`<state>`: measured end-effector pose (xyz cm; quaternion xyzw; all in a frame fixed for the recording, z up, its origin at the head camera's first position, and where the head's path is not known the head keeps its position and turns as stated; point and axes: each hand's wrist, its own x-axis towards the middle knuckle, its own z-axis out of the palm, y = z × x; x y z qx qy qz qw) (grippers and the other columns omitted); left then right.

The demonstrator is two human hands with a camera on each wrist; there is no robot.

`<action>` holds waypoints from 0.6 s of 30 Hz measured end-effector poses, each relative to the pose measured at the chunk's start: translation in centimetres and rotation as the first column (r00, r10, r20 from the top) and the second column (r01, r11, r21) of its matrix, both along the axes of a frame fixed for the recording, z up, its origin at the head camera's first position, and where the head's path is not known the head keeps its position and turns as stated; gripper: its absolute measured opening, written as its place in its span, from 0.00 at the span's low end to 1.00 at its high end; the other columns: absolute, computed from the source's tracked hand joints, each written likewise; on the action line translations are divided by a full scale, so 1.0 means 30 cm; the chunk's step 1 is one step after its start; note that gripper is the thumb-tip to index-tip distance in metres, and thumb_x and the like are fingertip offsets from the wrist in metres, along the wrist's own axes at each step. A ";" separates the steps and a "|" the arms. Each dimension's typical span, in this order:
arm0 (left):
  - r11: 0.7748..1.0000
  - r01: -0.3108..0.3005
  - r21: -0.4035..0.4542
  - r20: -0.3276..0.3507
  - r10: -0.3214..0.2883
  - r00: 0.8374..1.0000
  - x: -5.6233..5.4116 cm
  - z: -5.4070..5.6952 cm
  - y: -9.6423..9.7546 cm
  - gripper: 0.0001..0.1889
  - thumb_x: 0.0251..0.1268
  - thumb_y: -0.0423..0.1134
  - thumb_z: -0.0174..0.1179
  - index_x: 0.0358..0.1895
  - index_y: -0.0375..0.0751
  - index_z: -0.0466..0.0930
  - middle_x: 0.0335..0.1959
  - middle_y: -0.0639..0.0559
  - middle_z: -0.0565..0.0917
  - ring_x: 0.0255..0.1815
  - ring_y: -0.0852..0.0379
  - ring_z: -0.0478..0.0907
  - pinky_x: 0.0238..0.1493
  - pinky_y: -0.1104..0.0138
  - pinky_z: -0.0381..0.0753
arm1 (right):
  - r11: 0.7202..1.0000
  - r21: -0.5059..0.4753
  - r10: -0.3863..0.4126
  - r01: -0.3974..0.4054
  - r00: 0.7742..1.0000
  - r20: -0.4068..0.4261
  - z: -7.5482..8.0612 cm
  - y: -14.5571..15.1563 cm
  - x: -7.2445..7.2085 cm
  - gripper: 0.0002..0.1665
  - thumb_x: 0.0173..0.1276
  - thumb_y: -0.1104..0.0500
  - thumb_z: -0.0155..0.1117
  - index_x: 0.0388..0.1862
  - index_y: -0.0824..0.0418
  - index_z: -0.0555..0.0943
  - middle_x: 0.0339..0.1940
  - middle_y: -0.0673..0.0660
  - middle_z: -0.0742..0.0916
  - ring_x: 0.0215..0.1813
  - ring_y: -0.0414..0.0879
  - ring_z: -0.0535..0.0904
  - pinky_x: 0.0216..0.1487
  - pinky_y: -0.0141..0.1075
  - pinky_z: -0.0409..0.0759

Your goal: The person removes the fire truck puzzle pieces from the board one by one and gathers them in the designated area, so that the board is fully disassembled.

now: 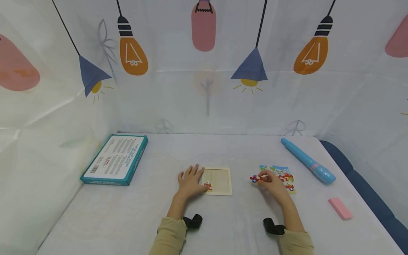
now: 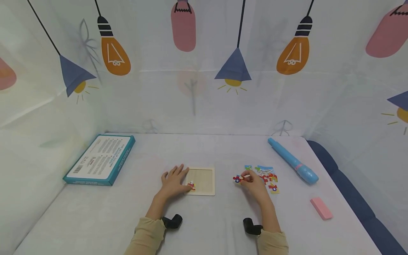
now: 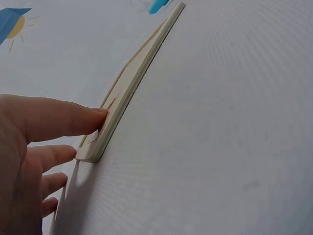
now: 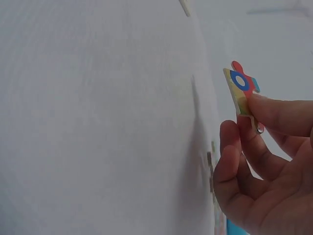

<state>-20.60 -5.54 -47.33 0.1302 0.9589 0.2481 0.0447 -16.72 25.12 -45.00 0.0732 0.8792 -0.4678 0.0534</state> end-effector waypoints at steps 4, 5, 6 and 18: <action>1.000 -0.001 -0.012 0.000 0.001 1.000 0.002 0.001 0.000 0.40 0.47 0.54 0.63 0.67 0.45 0.65 0.71 0.45 0.59 0.71 0.43 0.51 0.62 0.42 0.43 | 0.999 -0.006 -0.034 0.034 0.999 0.013 -0.003 0.040 0.017 0.15 0.65 0.63 0.56 0.50 0.66 0.71 0.39 0.59 0.76 0.38 0.48 0.71 0.35 0.34 0.72; 1.000 -0.002 -0.013 0.000 0.002 1.000 0.002 0.000 -0.001 0.40 0.47 0.53 0.63 0.67 0.45 0.65 0.71 0.44 0.59 0.71 0.43 0.51 0.62 0.41 0.44 | 0.999 -0.001 -0.038 0.038 0.999 0.015 -0.002 0.049 0.022 0.15 0.65 0.63 0.56 0.50 0.67 0.71 0.39 0.59 0.75 0.38 0.47 0.71 0.35 0.34 0.72; 1.000 -0.002 -0.013 0.001 0.002 1.000 0.003 0.001 -0.001 0.40 0.47 0.53 0.63 0.67 0.45 0.65 0.71 0.45 0.59 0.71 0.43 0.51 0.62 0.41 0.44 | 0.999 0.003 -0.042 0.042 0.999 0.017 0.000 0.058 0.026 0.16 0.65 0.63 0.56 0.50 0.68 0.71 0.39 0.59 0.75 0.38 0.47 0.71 0.35 0.34 0.72; 1.000 0.002 -0.007 -0.009 -0.002 1.000 0.001 -0.010 -0.006 0.39 0.47 0.54 0.62 0.67 0.46 0.65 0.71 0.45 0.59 0.71 0.43 0.51 0.62 0.41 0.43 | 0.988 0.131 -0.085 0.080 0.996 0.030 0.004 0.146 0.051 0.17 0.62 0.65 0.55 0.49 0.70 0.71 0.38 0.63 0.75 0.42 0.54 0.70 0.35 0.35 0.69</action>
